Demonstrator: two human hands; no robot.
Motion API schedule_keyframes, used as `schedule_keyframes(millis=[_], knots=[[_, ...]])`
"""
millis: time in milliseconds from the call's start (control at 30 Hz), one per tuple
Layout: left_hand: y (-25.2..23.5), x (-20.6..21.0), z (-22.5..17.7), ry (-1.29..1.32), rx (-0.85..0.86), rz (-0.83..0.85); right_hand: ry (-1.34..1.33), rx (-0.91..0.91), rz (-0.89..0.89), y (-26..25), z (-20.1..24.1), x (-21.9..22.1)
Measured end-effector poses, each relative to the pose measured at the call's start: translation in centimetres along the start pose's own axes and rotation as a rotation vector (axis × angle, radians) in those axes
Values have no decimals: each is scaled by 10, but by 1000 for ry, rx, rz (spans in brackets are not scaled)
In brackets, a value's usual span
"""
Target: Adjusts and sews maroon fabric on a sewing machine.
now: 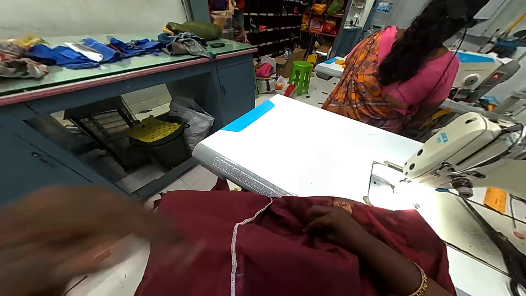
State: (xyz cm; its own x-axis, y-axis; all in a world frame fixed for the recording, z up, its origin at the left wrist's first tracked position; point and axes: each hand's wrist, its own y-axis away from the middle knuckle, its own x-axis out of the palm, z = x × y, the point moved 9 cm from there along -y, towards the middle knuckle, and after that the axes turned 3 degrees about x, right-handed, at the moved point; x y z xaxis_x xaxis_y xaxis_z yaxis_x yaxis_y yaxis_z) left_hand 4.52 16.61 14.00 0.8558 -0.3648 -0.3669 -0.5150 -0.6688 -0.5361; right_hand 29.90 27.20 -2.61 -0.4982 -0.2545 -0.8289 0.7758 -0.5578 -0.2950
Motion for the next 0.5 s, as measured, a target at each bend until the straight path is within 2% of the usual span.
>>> schedule_keyframes(millis=[67, 133, 200, 300, 400, 433, 500], knots=[[-47, 14, 64, -291, -79, 200, 22, -55, -27, 4, 2, 2], [-74, 61, 125, -360, -160, 342, 31, -86, -44, 6, 5, 1], [-80, 107, 169, -400, -150, 474, 34, -99, -47, 6, 6, 1], [-71, 140, 193, -546, -123, 602, 22, -104, -58, 7, 6, 0], [-55, 132, 203, -698, -225, 601, 26, -125, -96, 9, 5, -2], [-47, 126, 208, -761, -273, 584, 26, -138, -118, 9, 5, -4], [-23, 113, 220, -834, -473, 579, 19, -165, -159, 10, 4, -6]])
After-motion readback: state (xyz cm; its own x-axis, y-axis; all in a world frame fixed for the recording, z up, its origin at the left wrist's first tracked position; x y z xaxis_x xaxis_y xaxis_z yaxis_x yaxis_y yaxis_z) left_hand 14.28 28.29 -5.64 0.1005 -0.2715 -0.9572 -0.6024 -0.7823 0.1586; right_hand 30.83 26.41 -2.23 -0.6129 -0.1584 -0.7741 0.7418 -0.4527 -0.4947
